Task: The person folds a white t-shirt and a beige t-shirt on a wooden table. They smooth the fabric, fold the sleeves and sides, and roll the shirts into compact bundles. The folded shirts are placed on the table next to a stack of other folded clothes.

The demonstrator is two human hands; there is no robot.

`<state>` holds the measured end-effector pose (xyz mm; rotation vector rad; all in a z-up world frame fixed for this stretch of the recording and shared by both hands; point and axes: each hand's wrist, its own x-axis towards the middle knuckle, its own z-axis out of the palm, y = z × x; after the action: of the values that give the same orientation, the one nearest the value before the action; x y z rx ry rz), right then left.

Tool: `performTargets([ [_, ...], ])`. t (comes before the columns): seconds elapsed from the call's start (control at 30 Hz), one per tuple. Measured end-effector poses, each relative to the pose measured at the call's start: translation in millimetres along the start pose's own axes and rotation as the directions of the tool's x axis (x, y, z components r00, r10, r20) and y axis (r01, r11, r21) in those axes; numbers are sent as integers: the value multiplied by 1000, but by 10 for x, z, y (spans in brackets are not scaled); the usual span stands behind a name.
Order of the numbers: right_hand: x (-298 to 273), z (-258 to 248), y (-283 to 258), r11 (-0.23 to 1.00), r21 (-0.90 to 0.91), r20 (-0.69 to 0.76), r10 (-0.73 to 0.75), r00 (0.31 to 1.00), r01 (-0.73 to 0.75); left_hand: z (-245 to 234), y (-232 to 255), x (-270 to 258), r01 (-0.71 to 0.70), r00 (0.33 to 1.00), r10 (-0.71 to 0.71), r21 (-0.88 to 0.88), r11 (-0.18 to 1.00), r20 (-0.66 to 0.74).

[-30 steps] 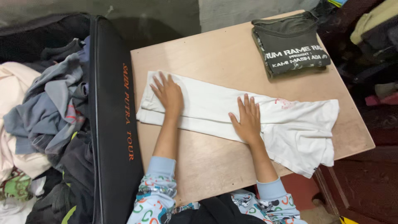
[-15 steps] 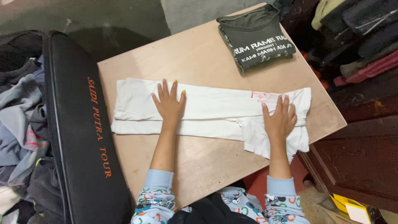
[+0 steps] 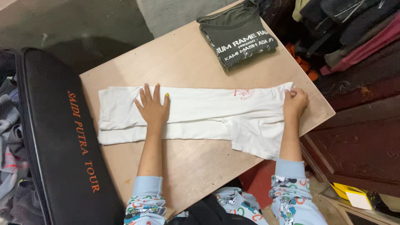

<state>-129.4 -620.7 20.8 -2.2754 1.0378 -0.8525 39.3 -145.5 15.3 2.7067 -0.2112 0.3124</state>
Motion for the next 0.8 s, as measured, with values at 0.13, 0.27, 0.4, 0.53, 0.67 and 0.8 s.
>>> performTargets([
  [0.13,68,-261,-180,980,46,28,190,981,-191,-71,-2,49,27,999,-27,-5,1000,35],
  [0.27,-104,-418,-134,999,-27,-9,45,999,-46,-89,-27,98,42,998,-42,-9,999,48],
  [0.4,-191,-373,-156,993,-13,-38,-116,992,116,-50,-108,204,40,998,-40,-4,999,53],
  [0.53,-534,-532,-388,968,173,148,-208,967,182,-21,-227,302,-39,999,40,40,998,-13],
  [0.67,-920,-840,-473,923,226,455,-382,805,310,60,-2,72,-335,932,347,116,935,-103],
  [0.8,-1105,-1113,-504,838,367,708,-533,463,403,-72,623,-517,-730,592,804,-458,508,-51],
])
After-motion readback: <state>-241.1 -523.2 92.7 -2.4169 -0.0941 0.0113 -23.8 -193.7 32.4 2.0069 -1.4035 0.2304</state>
